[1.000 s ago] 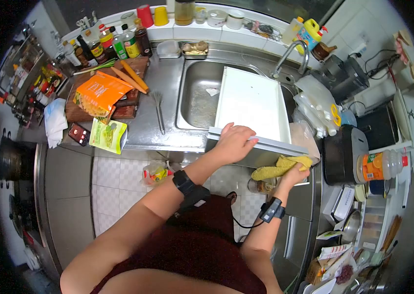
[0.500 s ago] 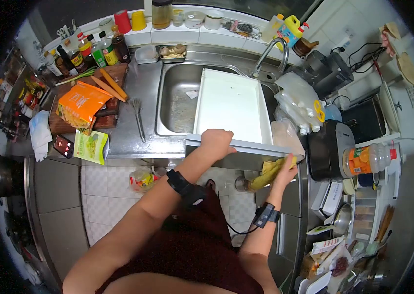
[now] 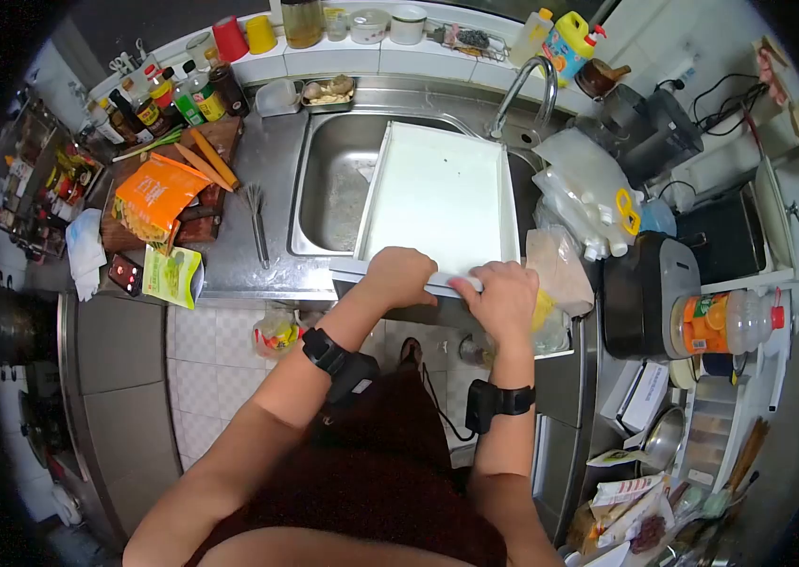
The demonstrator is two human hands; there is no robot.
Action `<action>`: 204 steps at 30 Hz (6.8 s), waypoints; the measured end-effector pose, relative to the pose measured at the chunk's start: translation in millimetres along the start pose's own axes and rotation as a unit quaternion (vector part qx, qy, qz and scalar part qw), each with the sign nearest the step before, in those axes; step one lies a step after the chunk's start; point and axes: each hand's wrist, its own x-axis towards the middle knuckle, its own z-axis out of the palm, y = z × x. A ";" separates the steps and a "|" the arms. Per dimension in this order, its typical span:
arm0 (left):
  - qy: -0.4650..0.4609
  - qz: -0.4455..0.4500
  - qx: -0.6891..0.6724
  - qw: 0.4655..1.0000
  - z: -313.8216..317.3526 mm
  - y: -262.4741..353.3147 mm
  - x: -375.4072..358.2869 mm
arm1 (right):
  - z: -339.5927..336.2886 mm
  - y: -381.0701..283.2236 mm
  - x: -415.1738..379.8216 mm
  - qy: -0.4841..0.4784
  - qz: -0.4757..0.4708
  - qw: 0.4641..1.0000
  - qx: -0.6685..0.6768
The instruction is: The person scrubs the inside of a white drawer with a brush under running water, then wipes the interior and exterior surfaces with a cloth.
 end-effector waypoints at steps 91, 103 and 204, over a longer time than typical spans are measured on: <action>0.072 0.026 -0.033 0.997 -6.5 -6.8 -56.8 | -8.9 -20.1 -17.3 -0.030 -0.124 0.992 0.000; 0.106 0.009 -0.089 0.990 -35.3 -38.4 -83.5 | -45.0 -66.5 31.4 -0.052 -0.216 0.974 -0.042; 0.399 -0.092 -0.712 0.570 71.9 -115.0 -181.8 | 82.7 -373.3 99.5 -0.359 -0.575 0.564 -0.471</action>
